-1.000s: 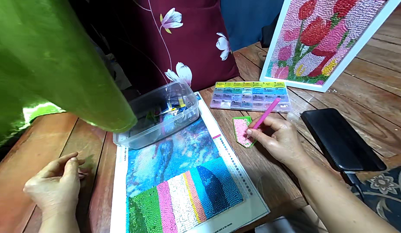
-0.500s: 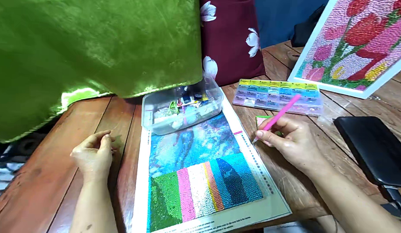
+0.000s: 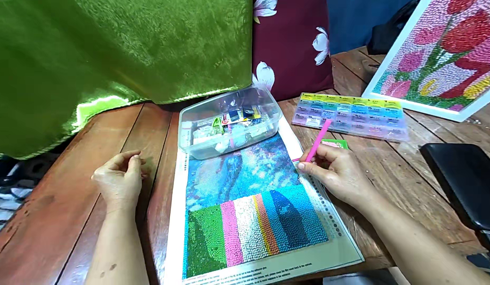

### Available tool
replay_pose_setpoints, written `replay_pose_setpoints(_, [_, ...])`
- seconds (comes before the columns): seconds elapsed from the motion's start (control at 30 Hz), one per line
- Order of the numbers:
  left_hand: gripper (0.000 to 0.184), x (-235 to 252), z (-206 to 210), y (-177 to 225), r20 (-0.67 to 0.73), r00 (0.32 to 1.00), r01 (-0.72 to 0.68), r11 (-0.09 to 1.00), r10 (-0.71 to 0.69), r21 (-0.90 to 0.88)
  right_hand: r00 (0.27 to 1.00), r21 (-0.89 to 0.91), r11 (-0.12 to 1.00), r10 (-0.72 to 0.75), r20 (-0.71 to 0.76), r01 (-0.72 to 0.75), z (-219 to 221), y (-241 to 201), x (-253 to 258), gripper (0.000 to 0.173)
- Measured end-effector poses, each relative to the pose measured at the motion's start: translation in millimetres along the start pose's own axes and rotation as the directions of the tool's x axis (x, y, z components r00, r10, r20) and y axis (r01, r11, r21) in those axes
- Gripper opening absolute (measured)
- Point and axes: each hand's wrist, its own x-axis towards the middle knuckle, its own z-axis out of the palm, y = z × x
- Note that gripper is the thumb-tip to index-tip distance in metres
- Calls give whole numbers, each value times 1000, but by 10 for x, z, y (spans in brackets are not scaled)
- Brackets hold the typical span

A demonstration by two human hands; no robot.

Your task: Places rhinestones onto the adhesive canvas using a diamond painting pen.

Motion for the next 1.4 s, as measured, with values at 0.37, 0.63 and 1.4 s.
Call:
replay_pose_setpoints(0.37, [28,-5,0,0,1,1000,19,1000,-19,1,1000,47,999,-22,-21,23,14,37,-13,3])
replay_pose_setpoints(0.63, [28,0,2,-5,2,1000,16,1000,-16,3,999,6,999,-44,-29,44,6,52,-20,2])
replay_pose_setpoints(1.4, [29,0,-4,5,8,1000,6,1000,-6,23,997,-7,997,-83,-2,83,13,49,-22,3])
